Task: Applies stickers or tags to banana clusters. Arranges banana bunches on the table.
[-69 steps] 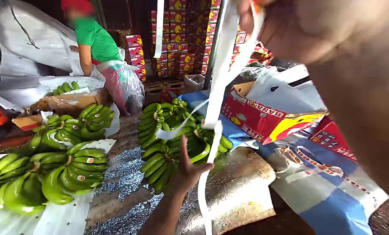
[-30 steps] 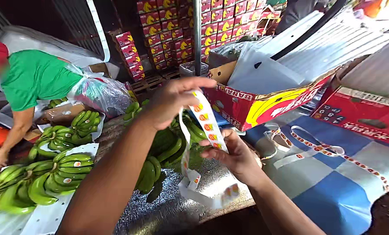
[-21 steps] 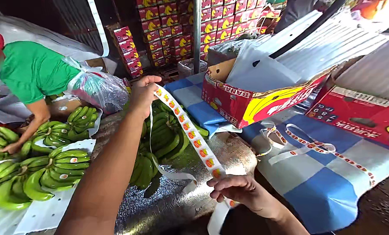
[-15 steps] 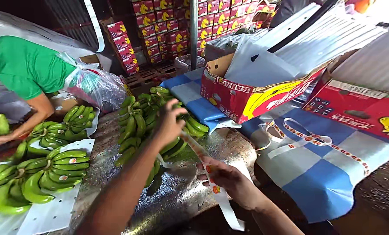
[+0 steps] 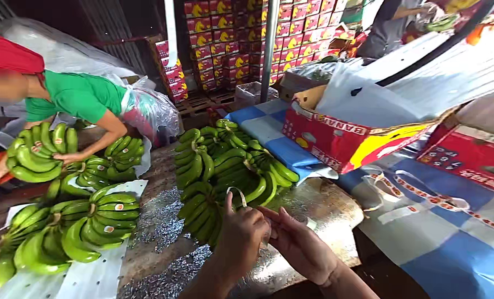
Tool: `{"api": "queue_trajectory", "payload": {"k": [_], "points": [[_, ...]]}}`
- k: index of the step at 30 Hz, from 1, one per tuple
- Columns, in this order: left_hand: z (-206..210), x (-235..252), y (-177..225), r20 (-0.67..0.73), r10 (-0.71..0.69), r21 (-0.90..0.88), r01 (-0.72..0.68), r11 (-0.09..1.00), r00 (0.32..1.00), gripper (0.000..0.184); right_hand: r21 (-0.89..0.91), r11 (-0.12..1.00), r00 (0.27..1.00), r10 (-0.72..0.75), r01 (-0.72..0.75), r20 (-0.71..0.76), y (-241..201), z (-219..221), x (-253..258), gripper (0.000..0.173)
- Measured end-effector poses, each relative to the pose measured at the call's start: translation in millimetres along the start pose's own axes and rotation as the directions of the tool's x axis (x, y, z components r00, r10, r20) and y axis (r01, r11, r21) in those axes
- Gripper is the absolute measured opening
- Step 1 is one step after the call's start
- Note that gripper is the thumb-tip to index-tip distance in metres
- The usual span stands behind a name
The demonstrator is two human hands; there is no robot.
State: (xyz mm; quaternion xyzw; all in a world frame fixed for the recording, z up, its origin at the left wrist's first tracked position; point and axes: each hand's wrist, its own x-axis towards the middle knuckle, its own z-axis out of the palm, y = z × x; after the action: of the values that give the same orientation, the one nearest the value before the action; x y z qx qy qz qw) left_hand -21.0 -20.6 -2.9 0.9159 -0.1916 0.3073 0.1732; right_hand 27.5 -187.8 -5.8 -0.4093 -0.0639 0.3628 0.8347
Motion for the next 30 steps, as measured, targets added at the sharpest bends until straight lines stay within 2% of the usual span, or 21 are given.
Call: {"api": "queue_trajectory", "payload": {"k": [3, 6, 7, 9, 10, 12, 14, 16, 19, 22, 23, 24, 25, 27, 28, 30], "points": [[-6.6, -26.0, -15.0, -0.065, 0.05, 0.03, -0.048, 0.998, 0.997, 0.013, 0.067, 0.997, 0.994, 0.051, -0.044, -0.092, 24.7, 21.5, 7.9, 0.058], [0.5, -56.6, -33.7, -0.135, 0.056, -0.033, -0.061, 0.998, 0.989, 0.016, 0.12, 0.988, 0.976, 0.119, -0.098, -0.182, 45.1, 32.7, 16.1, 0.063], [4.3, -65.9, -41.5, -0.143, 0.01, -0.11, -0.026, 0.994, 0.99, 0.016, 0.116, 0.989, 0.967, 0.12, -0.096, -0.226, 51.9, 34.3, 20.0, 0.062], [6.4, -78.5, -65.2, -0.057, -0.216, -0.326, 0.186, 0.927, 0.975, 0.014, 0.021, 0.999, 0.931, 0.03, -0.024, -0.365, 62.5, 34.5, 30.1, 0.045], [4.6, -80.6, -85.6, 0.048, -0.364, -0.379, 0.354, 0.855, 0.93, 0.015, -0.06, 0.998, 0.895, -0.056, 0.033, -0.443, 66.0, 32.1, 35.1, 0.035], [4.7, -81.5, -141.8, 0.302, -0.596, -0.288, 0.668, 0.687, 0.744, 0.026, -0.225, 0.973, 0.841, -0.17, 0.059, -0.514, 64.4, 27.4, 38.4, 0.031], [21.6, -86.0, -195.3, 0.44, -0.697, -0.099, 0.802, 0.59, 0.567, 0.031, -0.364, 0.931, 0.849, -0.201, 0.011, -0.488, 57.8, 30.3, 34.6, 0.036], [38.5, -86.5, -227.3, 0.481, -0.715, 0.034, 0.804, 0.593, 0.507, 0.029, -0.453, 0.891, 0.876, -0.218, 0.0, -0.43, 57.4, 34.8, 34.5, 0.039], [49.5, -77.6, -240.6, 0.518, -0.724, 0.122, 0.798, 0.59, 0.456, 0.03, -0.515, 0.857, 0.896, -0.201, -0.035, -0.395, 60.0, 34.7, 39.7, 0.029], [43.4, -65.7, -244.2, 0.492, -0.769, 0.151, 0.83, 0.537, 0.408, 0.049, -0.565, 0.816, 0.899, -0.148, -0.124, -0.412, 61.4, 34.4, 49.3, 0.026], [39.4, -62.4, -241.9, 0.493, -0.763, 0.176, 0.811, 0.558, 0.418, 0.051, -0.568, 0.809, 0.896, -0.129, -0.152, -0.424, 63.8, 34.2, 51.5, 0.028], [34.6, -60.6, -234.9, 0.498, -0.73, 0.165, 0.775, 0.61, 0.469, 0.048, -0.565, 0.807, 0.892, -0.115, -0.172, -0.437, 67.3, 34.6, 53.0, 0.03], [28.6, -60.3, -223.8, 0.488, -0.662, 0.081, 0.726, 0.683, 0.568, 0.04, -0.558, 0.808, 0.889, -0.1, -0.189, -0.446, 70.7, 35.2, 54.6, 0.032], [20.4, -63.4, -193.5, 0.376, -0.453, -0.236, 0.556, 0.797, 0.809, 0.021, -0.564, 0.798, 0.886, -0.086, -0.213, -0.456, 79.0, 38.5, 58.3, 0.032], [17.2, -65.7, -174.5, 0.32, -0.345, -0.386, 0.454, 0.803, 0.882, 0.016, -0.564, 0.794, 0.884, -0.077, -0.226, -0.462, 83.8, 40.9, 59.5, 0.033], [15.2, -70.7, -141.3, 0.243, -0.16, -0.523, 0.268, 0.809, 0.957, 0.013, -0.547, 0.801, 0.878, -0.058, -0.243, -0.475, 92.0, 46.5, 60.5, 0.038]]}}
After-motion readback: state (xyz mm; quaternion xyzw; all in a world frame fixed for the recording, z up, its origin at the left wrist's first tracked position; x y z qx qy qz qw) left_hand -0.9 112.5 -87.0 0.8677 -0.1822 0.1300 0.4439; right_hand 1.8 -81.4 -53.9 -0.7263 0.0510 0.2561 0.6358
